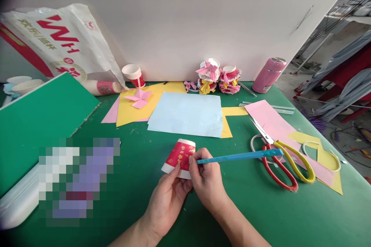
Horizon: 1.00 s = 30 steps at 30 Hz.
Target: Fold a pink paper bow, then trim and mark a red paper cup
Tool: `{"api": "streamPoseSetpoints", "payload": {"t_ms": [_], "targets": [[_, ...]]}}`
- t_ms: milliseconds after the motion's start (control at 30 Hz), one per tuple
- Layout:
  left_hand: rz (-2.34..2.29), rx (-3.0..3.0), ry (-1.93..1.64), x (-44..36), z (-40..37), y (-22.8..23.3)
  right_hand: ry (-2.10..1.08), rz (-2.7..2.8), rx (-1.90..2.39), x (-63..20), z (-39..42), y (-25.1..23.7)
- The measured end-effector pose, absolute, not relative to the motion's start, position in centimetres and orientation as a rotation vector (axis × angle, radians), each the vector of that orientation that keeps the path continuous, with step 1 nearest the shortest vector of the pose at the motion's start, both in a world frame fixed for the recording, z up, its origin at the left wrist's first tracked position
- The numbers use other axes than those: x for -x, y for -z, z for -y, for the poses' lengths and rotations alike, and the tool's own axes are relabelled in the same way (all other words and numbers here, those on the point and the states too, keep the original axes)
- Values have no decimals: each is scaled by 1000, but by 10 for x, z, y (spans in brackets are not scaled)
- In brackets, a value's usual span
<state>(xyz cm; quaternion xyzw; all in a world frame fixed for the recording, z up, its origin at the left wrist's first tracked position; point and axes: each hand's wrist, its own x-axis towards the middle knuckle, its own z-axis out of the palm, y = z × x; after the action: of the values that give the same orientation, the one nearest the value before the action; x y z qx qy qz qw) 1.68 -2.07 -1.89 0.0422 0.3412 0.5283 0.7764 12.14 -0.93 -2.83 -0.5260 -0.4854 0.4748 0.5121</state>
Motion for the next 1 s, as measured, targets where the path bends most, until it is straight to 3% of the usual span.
{"api": "streamPoseSetpoints", "payload": {"t_ms": [333, 533, 833, 1000], "targets": [[-834, 87, -1052, -14, 16, 2, -787, 864, 1220, -138, -5, 24], [-719, 40, -939, -13, 20, -1, -1002, 1026, 1210, -135, -1, 18], [-830, -311, -1053, -19, 34, 1, -1133, 1075, 1175, -130, 2, 22], [-947, -226, -1175, -21, 31, 3, -1043, 956, 1085, -133, -4, 27]]}}
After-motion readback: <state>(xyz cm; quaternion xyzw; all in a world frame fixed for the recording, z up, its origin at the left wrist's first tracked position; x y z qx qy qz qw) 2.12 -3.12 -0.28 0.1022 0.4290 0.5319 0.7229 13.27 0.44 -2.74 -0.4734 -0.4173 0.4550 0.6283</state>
